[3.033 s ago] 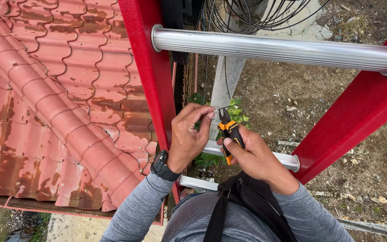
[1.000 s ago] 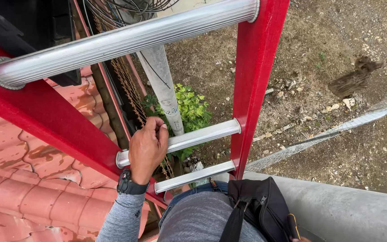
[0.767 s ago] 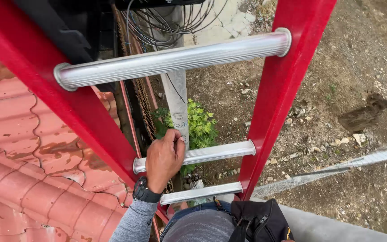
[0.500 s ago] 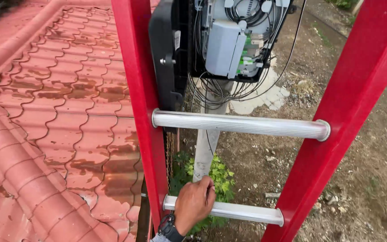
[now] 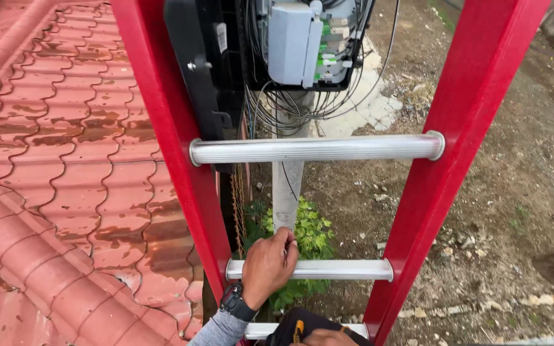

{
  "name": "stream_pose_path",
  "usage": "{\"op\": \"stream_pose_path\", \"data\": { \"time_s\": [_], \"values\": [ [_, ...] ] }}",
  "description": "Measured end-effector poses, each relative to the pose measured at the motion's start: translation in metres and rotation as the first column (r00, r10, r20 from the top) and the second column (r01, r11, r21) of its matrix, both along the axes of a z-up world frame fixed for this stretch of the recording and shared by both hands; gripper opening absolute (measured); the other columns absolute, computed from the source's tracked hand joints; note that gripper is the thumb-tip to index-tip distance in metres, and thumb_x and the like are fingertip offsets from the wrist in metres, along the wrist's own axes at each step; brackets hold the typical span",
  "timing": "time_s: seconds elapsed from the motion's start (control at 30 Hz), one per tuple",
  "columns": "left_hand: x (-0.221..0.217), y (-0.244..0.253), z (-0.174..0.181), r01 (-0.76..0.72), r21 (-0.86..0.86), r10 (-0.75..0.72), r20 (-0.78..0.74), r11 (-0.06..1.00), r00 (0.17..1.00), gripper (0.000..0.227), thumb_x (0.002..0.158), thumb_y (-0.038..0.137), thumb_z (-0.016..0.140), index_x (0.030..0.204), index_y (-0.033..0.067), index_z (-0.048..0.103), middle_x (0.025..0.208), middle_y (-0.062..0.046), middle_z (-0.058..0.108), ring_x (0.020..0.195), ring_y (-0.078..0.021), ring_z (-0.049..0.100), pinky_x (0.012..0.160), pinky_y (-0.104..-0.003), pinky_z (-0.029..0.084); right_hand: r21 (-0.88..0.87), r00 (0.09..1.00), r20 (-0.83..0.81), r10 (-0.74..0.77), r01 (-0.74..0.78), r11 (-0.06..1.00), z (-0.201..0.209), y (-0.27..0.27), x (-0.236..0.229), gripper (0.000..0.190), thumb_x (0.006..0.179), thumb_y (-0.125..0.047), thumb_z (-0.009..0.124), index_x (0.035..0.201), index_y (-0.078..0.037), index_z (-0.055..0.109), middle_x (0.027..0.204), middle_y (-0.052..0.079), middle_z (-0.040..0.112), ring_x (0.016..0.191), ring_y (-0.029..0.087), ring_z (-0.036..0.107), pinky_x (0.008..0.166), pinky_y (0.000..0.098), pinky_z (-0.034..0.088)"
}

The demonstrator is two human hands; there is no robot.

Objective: Installing fiber optic cables and protective sleeves into a distribution box while on a ladder.

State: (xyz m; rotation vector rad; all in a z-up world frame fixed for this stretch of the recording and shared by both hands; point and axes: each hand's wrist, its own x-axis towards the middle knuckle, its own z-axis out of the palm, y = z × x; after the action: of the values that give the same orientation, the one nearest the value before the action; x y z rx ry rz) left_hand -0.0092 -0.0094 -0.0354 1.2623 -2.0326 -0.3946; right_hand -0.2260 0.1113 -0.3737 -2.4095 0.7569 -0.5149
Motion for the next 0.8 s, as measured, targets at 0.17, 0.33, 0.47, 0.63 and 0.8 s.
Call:
{"op": "stream_pose_path", "data": {
  "time_s": [0.17, 0.33, 0.47, 0.63, 0.8],
  "values": [
    [0.004, 0.006, 0.022, 0.052, 0.046, -0.054, 0.047, 0.998, 0.997, 0.012, 0.092, 0.017, 0.063, 0.096, 0.0061, 0.061, 0.076, -0.016, 0.072, 0.067, -0.039, 0.068, 0.061, -0.052, 0.051, 0.003, 0.998, 0.048, 0.045, -0.045, 0.999, 0.328, 0.031, 0.057, 0.03, 0.09, -0.013, 0.067, 0.12, -0.008, 0.067, 0.088, 0.01, 0.068, 0.09, 0.029, 0.067, 0.075, 0.0411, 0.054],
    [0.012, 0.009, 0.041, 0.025, 0.172, -0.04, 0.082, 0.985, 0.996, 0.012, 0.093, 0.016, 0.062, 0.098, 0.005, 0.063, 0.075, -0.017, 0.07, 0.067, -0.0383, 0.069, 0.059, -0.05, 0.051, 0.168, 0.852, 0.328, -0.409, 0.374, 0.912, 0.371, 0.079, 0.023, 0.048, 0.076, -0.018, 0.089, 0.115, -0.007, 0.066, 0.106, 0.012, 0.073, 0.094, 0.033, 0.071, 0.078, 0.04, 0.058],
    [0.024, 0.009, 0.041, 0.051, 0.154, -0.066, 0.094, 0.987, 0.993, 0.011, 0.098, 0.014, 0.063, 0.1, 0.0038, 0.062, 0.078, -0.015, 0.071, 0.069, -0.0353, 0.07, 0.061, -0.047, 0.052, 0.312, 0.182, 0.28, -0.943, 0.911, 0.268, 0.349, 0.153, 0.013, 0.034, 0.095, -0.016, 0.07, 0.125, -0.006, 0.06, 0.11, 0.007, 0.079, 0.073, 0.011, 0.065, 0.067, 0.0277, 0.053],
    [0.024, 0.01, 0.051, 0.052, 0.188, -0.067, 0.074, 0.981, 0.995, 0.011, 0.1, 0.014, 0.064, 0.101, 0.0026, 0.062, 0.079, -0.012, 0.072, 0.069, -0.0281, 0.072, 0.061, -0.04, 0.054, 0.472, -0.166, -0.049, -0.985, 0.865, -0.169, 0.305, 0.229, 0.002, 0.033, 0.102, -0.019, 0.06, 0.132, -0.005, 0.059, 0.105, 0.006, 0.08, 0.071, 0.006, 0.064, 0.063, 0.0248, 0.053],
    [0.026, 0.01, 0.052, 0.036, 0.24, -0.049, 0.049, 0.97, 0.998, 0.012, 0.101, 0.013, 0.063, 0.1, 0.0009, 0.062, 0.082, -0.013, 0.073, 0.07, -0.0252, 0.073, 0.063, -0.036, 0.055, 0.813, -0.059, -0.332, -0.941, 0.488, -0.317, 0.232, 0.262, -0.013, 0.035, 0.101, -0.022, 0.057, 0.131, -0.006, 0.066, 0.102, 0.007, 0.079, 0.084, 0.01, 0.069, 0.074, 0.0289, 0.054]
  ]
}}
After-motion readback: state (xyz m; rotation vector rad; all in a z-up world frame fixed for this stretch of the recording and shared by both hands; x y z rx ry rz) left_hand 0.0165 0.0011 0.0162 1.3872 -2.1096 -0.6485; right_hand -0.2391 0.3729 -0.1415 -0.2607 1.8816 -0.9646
